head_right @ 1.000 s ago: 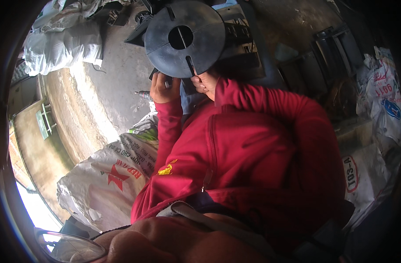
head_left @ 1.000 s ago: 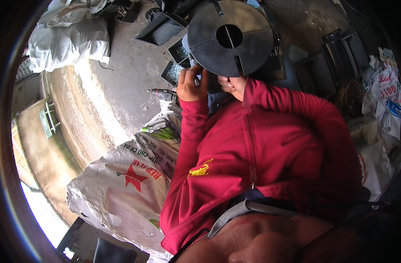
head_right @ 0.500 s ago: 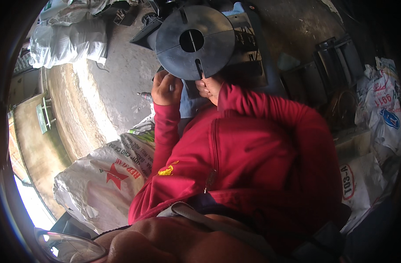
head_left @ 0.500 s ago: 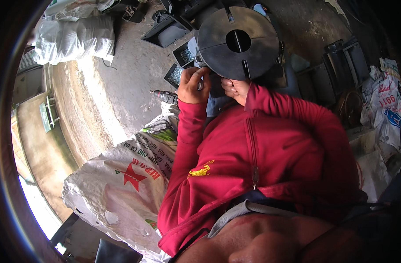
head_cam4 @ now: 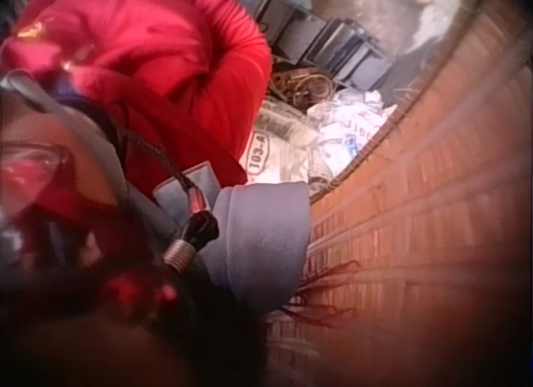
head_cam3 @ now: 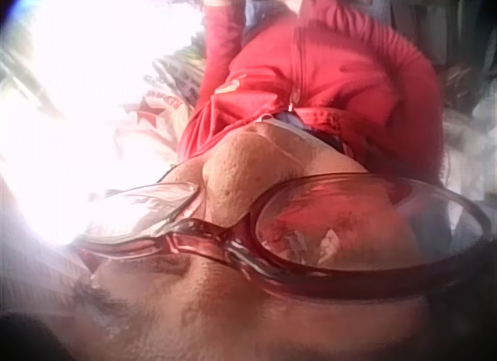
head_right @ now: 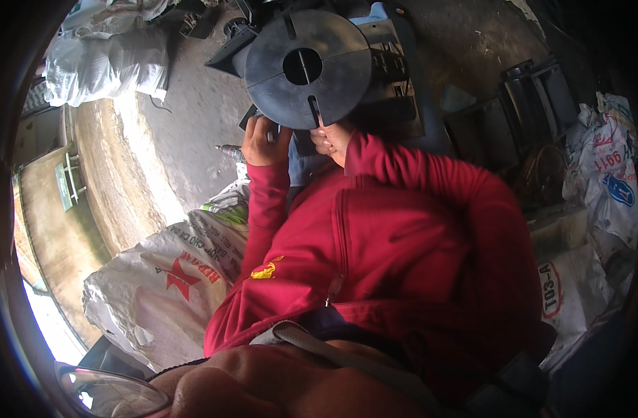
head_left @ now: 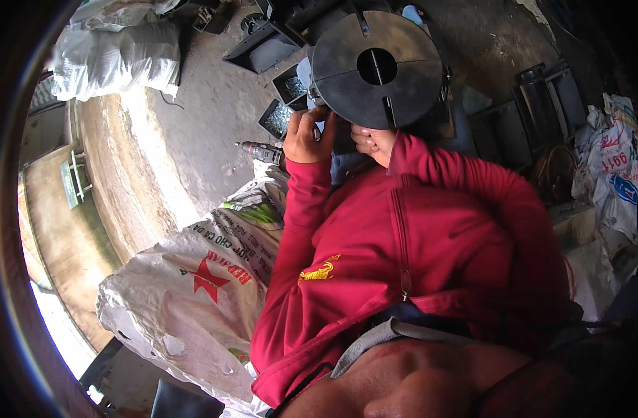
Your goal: The person uses a wrench to tighten bolts on a circular metal component mounted on a larger machine. They repeatedly adjust the wrench and reposition their hands to apply torque to different fasteners on the assembly.
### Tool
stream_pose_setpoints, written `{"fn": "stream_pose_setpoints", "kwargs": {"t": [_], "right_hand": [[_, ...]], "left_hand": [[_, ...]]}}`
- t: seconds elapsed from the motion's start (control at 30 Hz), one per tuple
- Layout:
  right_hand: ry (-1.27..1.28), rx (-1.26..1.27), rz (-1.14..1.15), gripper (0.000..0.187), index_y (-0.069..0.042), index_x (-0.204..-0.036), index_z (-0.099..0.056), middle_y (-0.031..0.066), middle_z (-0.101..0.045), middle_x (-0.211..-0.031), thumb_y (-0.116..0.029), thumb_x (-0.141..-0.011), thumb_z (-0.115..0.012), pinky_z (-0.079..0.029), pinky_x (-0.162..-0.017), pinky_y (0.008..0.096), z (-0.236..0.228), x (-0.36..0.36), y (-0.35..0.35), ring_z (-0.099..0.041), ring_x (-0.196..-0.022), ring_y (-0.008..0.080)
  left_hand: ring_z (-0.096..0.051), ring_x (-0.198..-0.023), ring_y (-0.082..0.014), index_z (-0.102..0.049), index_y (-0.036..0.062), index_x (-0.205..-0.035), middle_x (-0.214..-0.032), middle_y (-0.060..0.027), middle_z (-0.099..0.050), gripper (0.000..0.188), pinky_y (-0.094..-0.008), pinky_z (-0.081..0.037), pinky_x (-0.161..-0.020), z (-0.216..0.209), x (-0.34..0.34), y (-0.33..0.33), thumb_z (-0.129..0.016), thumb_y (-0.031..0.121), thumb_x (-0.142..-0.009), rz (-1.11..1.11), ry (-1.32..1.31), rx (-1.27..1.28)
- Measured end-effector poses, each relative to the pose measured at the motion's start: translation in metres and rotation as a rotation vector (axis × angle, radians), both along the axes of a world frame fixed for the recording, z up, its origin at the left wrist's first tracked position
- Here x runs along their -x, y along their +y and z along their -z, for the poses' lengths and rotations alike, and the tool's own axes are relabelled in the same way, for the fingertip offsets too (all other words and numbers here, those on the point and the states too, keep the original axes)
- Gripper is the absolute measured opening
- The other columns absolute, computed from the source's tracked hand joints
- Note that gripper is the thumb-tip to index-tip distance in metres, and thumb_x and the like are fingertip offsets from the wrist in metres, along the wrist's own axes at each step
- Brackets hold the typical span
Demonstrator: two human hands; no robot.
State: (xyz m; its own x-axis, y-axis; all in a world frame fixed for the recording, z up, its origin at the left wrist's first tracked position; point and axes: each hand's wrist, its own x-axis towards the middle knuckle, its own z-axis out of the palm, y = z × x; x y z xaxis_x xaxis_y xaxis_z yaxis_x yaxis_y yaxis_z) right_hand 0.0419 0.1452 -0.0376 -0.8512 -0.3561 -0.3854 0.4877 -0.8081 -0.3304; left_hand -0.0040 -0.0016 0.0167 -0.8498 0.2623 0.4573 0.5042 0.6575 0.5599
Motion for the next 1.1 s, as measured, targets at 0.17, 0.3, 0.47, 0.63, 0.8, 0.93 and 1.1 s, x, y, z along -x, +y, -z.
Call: {"fn": "stream_pose_setpoints", "kwargs": {"t": [0.17,0.3,0.47,0.63,0.8,0.93,1.1], "right_hand": [[-0.044,0.004,0.003,0.015,-0.015,-0.093,-0.05,-0.0093,-0.038,-0.06,-0.03,-0.096,-0.052,-0.022,-0.038,0.0154,0.005,0.002,0.001,-0.03,-0.045,-0.0002],[0.0,0.017,-0.007,0.017,-0.016,-0.086,-0.05,-0.0092,-0.037,-0.059,-0.03,-0.095,-0.054,-0.021,-0.037,0.0159,0.003,0.002,0.001,-0.029,-0.043,0.0],[-0.084,-0.021,-0.005,0.019,-0.018,-0.08,-0.049,-0.0102,-0.034,-0.054,-0.029,-0.095,-0.054,-0.02,-0.036,0.0168,-0.003,0.005,0.001,-0.026,-0.04,0.0003],[-0.09,-0.023,-0.017,0.025,-0.02,-0.073,-0.045,-0.0106,-0.032,-0.052,-0.029,-0.094,-0.056,-0.019,-0.036,0.0174,-0.006,0.006,0.0,-0.025,-0.039,0.0004],[-0.115,0.001,-0.02,0.025,-0.02,-0.074,-0.044,-0.0105,-0.033,-0.052,-0.028,-0.094,-0.056,-0.019,-0.036,0.0172,-0.007,0.008,0.002,-0.025,-0.039,0.0005],[-0.11,-0.018,-0.023,0.024,-0.02,-0.075,-0.044,-0.0104,-0.033,-0.052,-0.028,-0.094,-0.057,-0.019,-0.035,0.0171,-0.011,0.007,0.002,-0.025,-0.039,0.0005],[-0.105,-0.01,-0.044,0.026,-0.02,-0.072,-0.043,-0.0103,-0.033,-0.051,-0.027,-0.093,-0.058,-0.019,-0.036,0.0172,-0.006,0.009,0.004,-0.025,-0.038,0.0003]], "left_hand": [[-0.058,-0.062,-0.0176,-0.065,0.0066,-0.089,-0.081,-0.005,-0.061,0.021,-0.0289,-0.046,-0.054,-0.01,0.008,-0.002,-0.077,0.009,-0.072,0.14,0.073,0.046],[-0.059,-0.063,-0.0182,-0.065,0.0075,-0.09,-0.081,-0.0047,-0.061,0.022,-0.0289,-0.046,-0.055,-0.003,0.001,0.0,-0.078,0.008,-0.071,0.021,0.033,-0.024],[-0.06,-0.064,-0.0183,-0.066,0.0076,-0.089,-0.08,-0.0041,-0.061,0.023,-0.0284,-0.047,-0.055,-0.001,0.01,-0.004,-0.079,0.01,-0.071,0.151,0.148,0.055],[-0.061,-0.065,-0.0172,-0.068,0.0081,-0.089,-0.085,-0.0045,-0.062,0.022,-0.0285,-0.047,-0.055,-0.001,0.0,-0.002,-0.079,0.011,-0.071,0.002,0.024,-0.023],[-0.059,-0.061,-0.0173,-0.068,0.0078,-0.088,-0.083,-0.0051,-0.062,0.021,-0.0288,-0.046,-0.053,-0.006,0.009,-0.007,-0.079,0.011,-0.07,0.169,0.093,0.106],[-0.057,-0.059,-0.0173,-0.068,0.0074,-0.09,-0.084,-0.0053,-0.062,0.02,-0.0289,-0.046,-0.053,-0.002,0.006,-0.005,-0.077,0.009,-0.072,0.055,0.051,-0.039],[-0.059,-0.061,-0.0175,-0.067,0.0069,-0.088,-0.083,-0.0051,-0.062,0.021,-0.0289,-0.047,-0.054,-0.002,0.009,-0.008,-0.078,0.011,-0.071,0.098,0.039,0.053]]}}
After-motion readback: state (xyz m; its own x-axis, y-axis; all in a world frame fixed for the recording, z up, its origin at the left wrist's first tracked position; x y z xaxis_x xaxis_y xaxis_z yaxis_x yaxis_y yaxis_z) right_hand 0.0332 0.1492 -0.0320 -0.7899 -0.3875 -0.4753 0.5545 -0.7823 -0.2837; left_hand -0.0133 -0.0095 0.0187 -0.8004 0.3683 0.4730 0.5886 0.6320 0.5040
